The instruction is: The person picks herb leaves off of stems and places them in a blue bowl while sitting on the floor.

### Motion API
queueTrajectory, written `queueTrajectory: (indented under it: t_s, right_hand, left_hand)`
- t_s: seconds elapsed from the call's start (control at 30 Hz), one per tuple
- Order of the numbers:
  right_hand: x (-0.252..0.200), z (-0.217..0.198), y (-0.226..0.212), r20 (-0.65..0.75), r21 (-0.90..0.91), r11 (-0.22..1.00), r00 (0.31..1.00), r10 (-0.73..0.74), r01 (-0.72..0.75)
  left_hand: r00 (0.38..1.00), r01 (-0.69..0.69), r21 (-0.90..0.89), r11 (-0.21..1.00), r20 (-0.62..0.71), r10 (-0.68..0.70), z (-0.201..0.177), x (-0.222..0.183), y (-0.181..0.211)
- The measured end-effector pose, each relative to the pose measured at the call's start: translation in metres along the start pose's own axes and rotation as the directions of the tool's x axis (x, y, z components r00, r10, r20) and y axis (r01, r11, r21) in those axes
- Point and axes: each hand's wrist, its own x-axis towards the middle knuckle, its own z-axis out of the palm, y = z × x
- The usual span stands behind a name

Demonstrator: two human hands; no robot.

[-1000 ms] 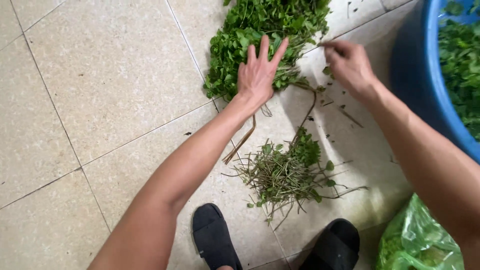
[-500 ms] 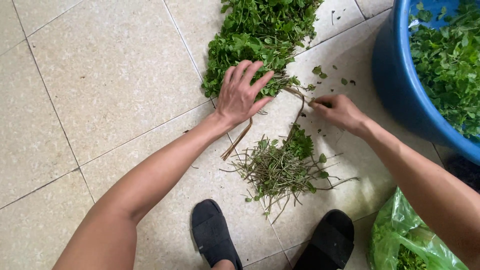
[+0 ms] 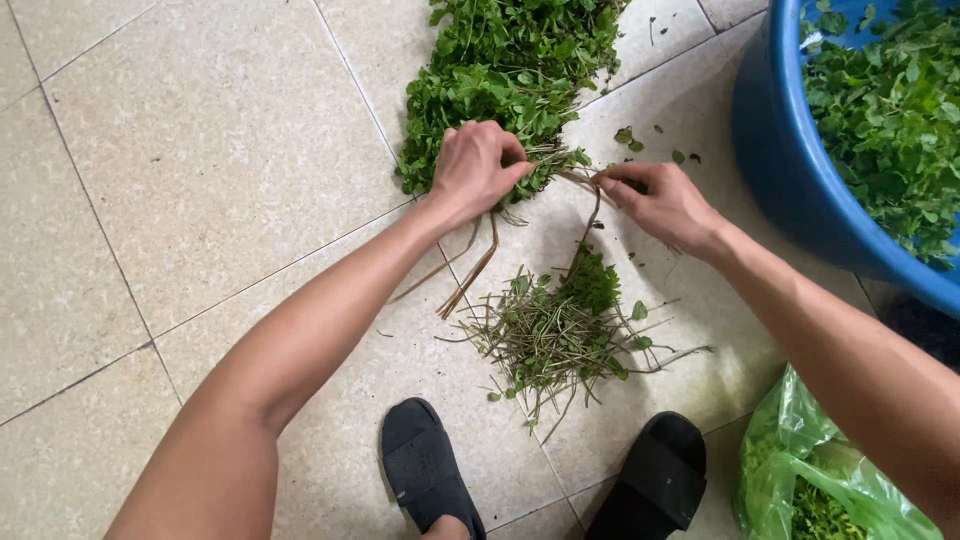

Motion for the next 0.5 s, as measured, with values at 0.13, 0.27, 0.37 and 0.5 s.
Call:
queueTrajectory:
  t_s: [0.13,0.27,0.37,0.5]
  right_hand:
    - [0.014,0.01,0.018,-0.054,0.052,0.991,0.991,-0.123,0.126]
    - [0.009,0.008,0.001,-0.076,0.015,0.98,0.977,-0.197,0.199]
    - [0.001,0.004,-0.014,-0.041,0.097,0.989,0.994,-0.106,0.109]
    - [-0.004,0.0,-0.028,-0.031,0.262,0.962,0.997,-0.065,0.071]
  left_hand:
    - [0.998,-0.058,0.072,0.996,0.004,0.058,0.018,0.001,-0.003]
    - [0.998,-0.029,0.124,0.992,0.058,0.022,0.005,0.01,0.0]
    - [0.985,0.084,-0.125,0.989,0.164,-0.063,-0.031,0.013,0.007]
    - [0.963,0.269,-0.592,0.76,0.175,-0.204,-0.074,0.008,0.005]
